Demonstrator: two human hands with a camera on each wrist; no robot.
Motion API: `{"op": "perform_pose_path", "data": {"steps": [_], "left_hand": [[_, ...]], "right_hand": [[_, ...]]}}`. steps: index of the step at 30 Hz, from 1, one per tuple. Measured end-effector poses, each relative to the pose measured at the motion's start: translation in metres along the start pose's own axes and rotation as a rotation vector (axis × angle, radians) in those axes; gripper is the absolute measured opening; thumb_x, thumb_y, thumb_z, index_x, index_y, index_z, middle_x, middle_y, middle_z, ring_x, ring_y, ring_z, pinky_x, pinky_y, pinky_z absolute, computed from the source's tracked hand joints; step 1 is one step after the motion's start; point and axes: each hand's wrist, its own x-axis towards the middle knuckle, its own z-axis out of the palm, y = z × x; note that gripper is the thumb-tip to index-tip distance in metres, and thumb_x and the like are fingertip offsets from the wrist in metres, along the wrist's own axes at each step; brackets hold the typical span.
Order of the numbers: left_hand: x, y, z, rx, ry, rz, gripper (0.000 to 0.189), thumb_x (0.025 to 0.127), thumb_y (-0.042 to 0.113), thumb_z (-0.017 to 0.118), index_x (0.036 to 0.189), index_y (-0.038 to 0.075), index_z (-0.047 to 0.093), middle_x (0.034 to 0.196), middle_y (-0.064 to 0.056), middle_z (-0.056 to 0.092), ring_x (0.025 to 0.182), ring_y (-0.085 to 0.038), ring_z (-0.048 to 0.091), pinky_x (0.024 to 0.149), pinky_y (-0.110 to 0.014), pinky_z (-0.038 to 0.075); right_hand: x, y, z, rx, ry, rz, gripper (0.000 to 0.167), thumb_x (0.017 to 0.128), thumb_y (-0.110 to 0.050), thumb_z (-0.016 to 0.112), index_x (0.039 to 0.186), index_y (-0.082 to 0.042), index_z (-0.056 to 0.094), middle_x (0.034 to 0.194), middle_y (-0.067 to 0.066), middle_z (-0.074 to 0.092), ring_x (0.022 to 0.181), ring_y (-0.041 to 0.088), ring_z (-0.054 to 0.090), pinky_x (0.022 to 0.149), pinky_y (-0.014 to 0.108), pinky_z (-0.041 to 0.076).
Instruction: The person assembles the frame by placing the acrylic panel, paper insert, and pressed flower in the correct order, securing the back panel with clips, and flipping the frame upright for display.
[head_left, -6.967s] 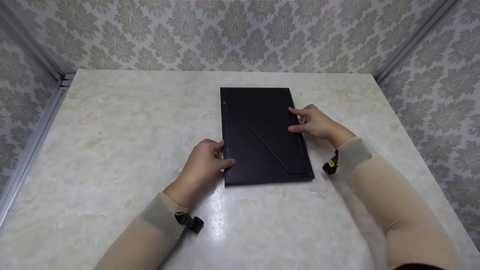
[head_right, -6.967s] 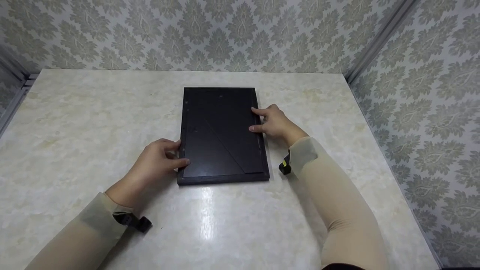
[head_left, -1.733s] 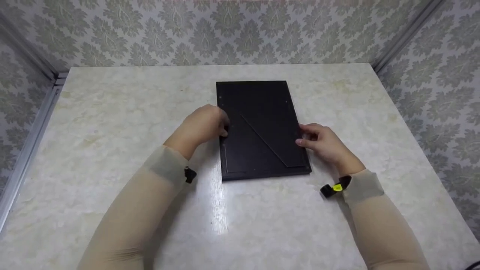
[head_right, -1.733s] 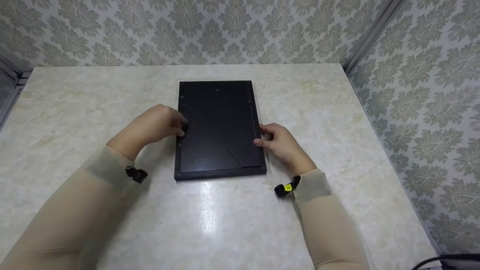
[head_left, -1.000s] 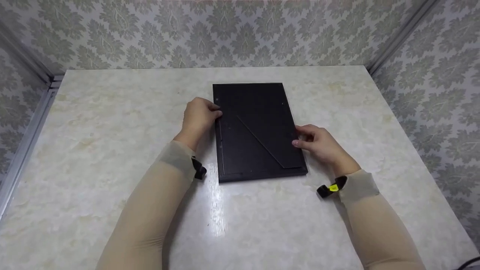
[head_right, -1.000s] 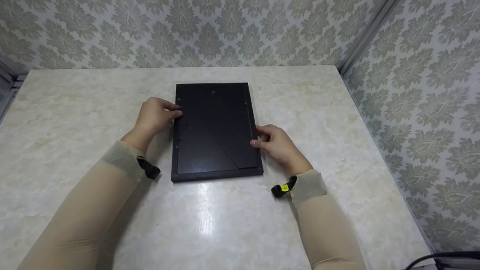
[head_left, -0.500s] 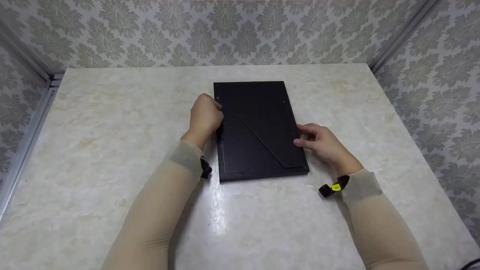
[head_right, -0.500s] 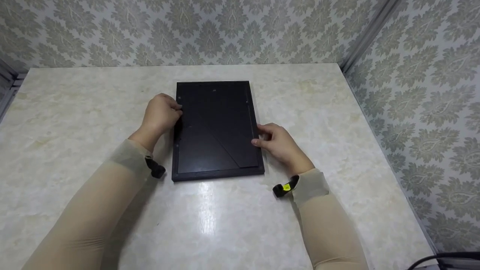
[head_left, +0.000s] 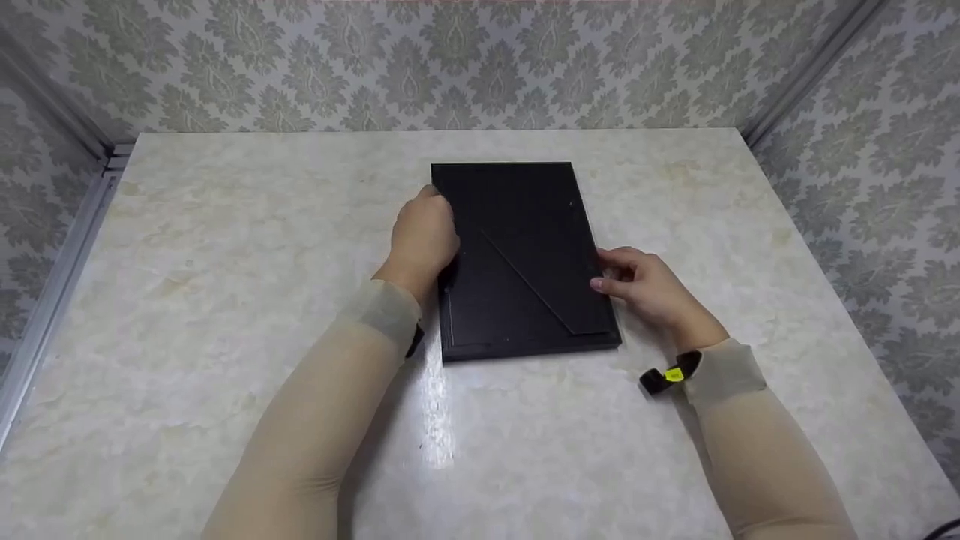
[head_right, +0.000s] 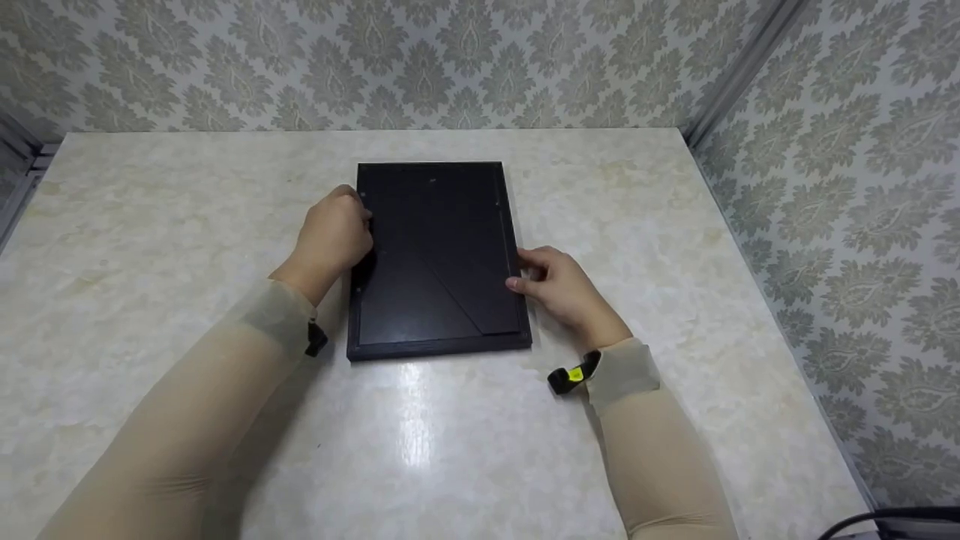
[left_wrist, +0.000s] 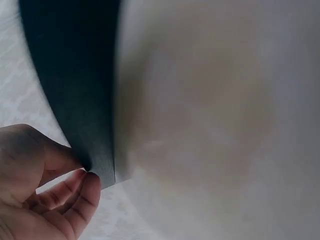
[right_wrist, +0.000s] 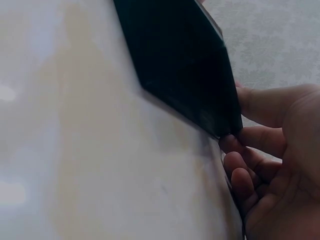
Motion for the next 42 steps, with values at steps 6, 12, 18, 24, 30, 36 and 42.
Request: {"op": "perform_pose_path", "data": {"steps": [6, 12, 18, 24, 30, 36, 42], "left_hand": [[0.000, 0.004, 0.003, 0.143, -0.033, 0.070, 0.026, 0.104, 0.002, 0.072, 0.127, -0.004, 0.081, 0.157, -0.018, 0.062, 0.132, -0.045, 0.071, 0.104, -0.053, 0.068], [-0.002, 0.008, 0.002, 0.192, -0.037, 0.093, 0.030, 0.111, -0.004, 0.059, 0.132, -0.004, 0.080, 0.160, -0.022, 0.058, 0.131, -0.046, 0.071, 0.102, -0.057, 0.069], [-0.008, 0.008, 0.001, 0.192, -0.049, 0.065, 0.030, 0.114, 0.000, 0.056, 0.131, -0.010, 0.077, 0.166, -0.026, 0.049, 0.128, -0.047, 0.072, 0.100, -0.054, 0.070], [-0.023, 0.002, -0.008, 0.056, -0.126, 0.027, 0.034, 0.110, 0.007, 0.062, 0.133, -0.013, 0.075, 0.172, -0.027, 0.047, 0.127, -0.048, 0.073, 0.110, -0.057, 0.064], [-0.056, -0.009, -0.025, -0.111, -0.316, 0.011, 0.041, 0.109, 0.037, 0.070, 0.126, 0.001, 0.077, 0.125, -0.018, 0.078, 0.101, -0.034, 0.070, 0.096, -0.050, 0.061], [-0.082, -0.020, -0.028, -0.008, -0.431, 0.084, 0.121, 0.080, 0.062, 0.097, 0.173, 0.004, 0.044, 0.174, -0.021, 0.050, 0.149, -0.044, 0.048, 0.126, -0.057, 0.047], [-0.089, -0.022, -0.026, 0.077, -0.433, 0.107, 0.151, 0.072, 0.061, 0.104, 0.180, 0.001, 0.017, 0.190, -0.018, 0.018, 0.159, -0.043, 0.032, 0.132, -0.057, 0.032]], "right_hand": [[-0.001, 0.000, 0.000, 0.001, -0.004, -0.005, 0.060, 0.106, -0.017, 0.080, 0.161, 0.000, 0.061, 0.136, 0.022, 0.070, 0.106, 0.016, 0.057, 0.090, 0.016, 0.046], [-0.003, -0.001, 0.000, 0.007, -0.007, 0.002, 0.060, 0.107, -0.018, 0.080, 0.161, 0.000, 0.060, 0.136, 0.021, 0.069, 0.107, 0.017, 0.057, 0.092, 0.016, 0.046], [-0.002, -0.001, -0.001, 0.013, -0.013, -0.011, 0.060, 0.108, -0.018, 0.079, 0.161, 0.000, 0.059, 0.143, 0.022, 0.069, 0.108, 0.016, 0.057, 0.091, 0.016, 0.046], [-0.001, 0.000, -0.003, 0.008, -0.012, -0.002, 0.060, 0.107, -0.018, 0.079, 0.161, -0.002, 0.060, 0.141, 0.021, 0.070, 0.108, 0.017, 0.058, 0.091, 0.016, 0.046], [-0.008, -0.020, -0.001, -0.051, 0.003, 0.003, 0.057, 0.109, -0.020, 0.077, 0.160, -0.001, 0.062, 0.152, 0.020, 0.064, 0.117, 0.027, 0.061, 0.097, 0.026, 0.048], [-0.035, -0.069, 0.022, -0.223, 0.018, -0.191, 0.030, 0.104, -0.018, 0.083, 0.132, -0.006, 0.084, 0.137, 0.013, 0.073, 0.122, 0.032, 0.070, 0.103, 0.046, 0.059], [-0.053, -0.098, 0.055, -0.514, -0.067, -0.444, 0.023, 0.101, -0.024, 0.088, 0.117, -0.007, 0.089, 0.119, 0.009, 0.082, 0.112, 0.029, 0.078, 0.101, 0.047, 0.067]]}}
